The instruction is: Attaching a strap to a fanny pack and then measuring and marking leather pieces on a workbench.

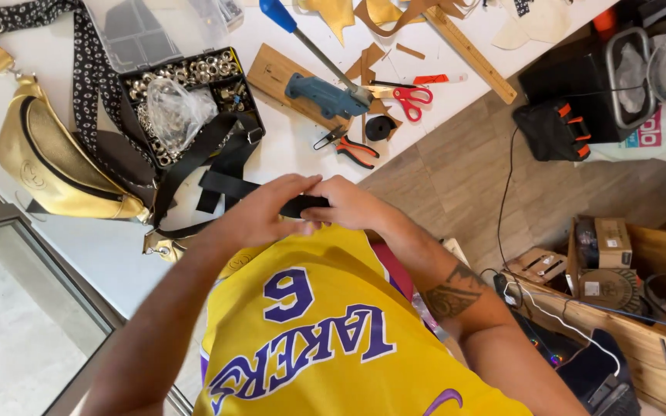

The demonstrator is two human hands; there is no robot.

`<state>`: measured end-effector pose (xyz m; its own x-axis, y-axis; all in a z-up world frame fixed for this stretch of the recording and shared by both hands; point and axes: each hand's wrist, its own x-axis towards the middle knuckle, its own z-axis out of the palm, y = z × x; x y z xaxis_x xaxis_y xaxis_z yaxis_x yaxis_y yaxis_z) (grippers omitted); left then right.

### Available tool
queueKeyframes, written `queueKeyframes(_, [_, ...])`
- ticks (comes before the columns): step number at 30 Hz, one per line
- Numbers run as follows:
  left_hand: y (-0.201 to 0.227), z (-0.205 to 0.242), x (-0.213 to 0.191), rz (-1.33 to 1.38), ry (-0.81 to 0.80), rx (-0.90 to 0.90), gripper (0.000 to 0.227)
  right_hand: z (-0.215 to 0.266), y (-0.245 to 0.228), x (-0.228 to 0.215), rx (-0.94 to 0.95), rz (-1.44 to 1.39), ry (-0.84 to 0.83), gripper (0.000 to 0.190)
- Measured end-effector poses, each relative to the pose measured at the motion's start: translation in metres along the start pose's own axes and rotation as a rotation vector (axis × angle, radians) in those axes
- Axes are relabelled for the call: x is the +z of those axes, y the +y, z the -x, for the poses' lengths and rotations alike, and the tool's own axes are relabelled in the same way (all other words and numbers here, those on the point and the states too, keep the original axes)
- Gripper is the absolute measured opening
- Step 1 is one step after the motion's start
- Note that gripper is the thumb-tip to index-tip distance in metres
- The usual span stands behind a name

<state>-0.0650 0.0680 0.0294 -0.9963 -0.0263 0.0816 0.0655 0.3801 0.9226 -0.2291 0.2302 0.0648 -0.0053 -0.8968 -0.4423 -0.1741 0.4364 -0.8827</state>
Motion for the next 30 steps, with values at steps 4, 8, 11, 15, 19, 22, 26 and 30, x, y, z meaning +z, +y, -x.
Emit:
queueKeyframes(4, [-0.031,-0.008,0.025,0.029,-0.175,-0.242,0.030,-0.005,0.051,0.004,0.095,0.048,0.146,0.013])
queueKeyframes(8, [-0.055,-0.008,0.038,-0.090,-0.233,-0.321,0.019,0.009,0.114,0.026,0.113,0.013,0.286,0.023])
queueKeyframes(11, [-0.078,-0.028,0.034,-0.174,-0.295,-0.363,0.017,0.020,0.133,0.023,0.188,-0.049,0.448,0.017])
queueKeyframes(15, [-0.136,-0.044,0.051,-0.400,-0.330,-0.599,0.018,0.051,0.161,0.007,0.288,0.069,0.540,0.025])
queueKeyframes(19, [-0.195,-0.057,0.068,-0.732,-0.345,-0.731,0.015,0.075,0.210,-0.049,0.385,0.139,0.533,0.029])
queueKeyframes(22, [-0.227,-0.060,0.079,-0.946,-0.342,-0.674,0.013,0.080,0.259,-0.113,0.394,0.182,0.524,0.027])
queueKeyframes(26, [-0.206,-0.052,0.094,-1.146,-0.084,-0.551,0.027,0.071,0.328,-0.206,0.330,0.292,0.491,0.023])
queueKeyframes(30, [-0.154,-0.063,0.111,-1.196,0.254,-0.285,0.017,0.056,0.357,-0.298,0.371,0.552,0.585,0.035])
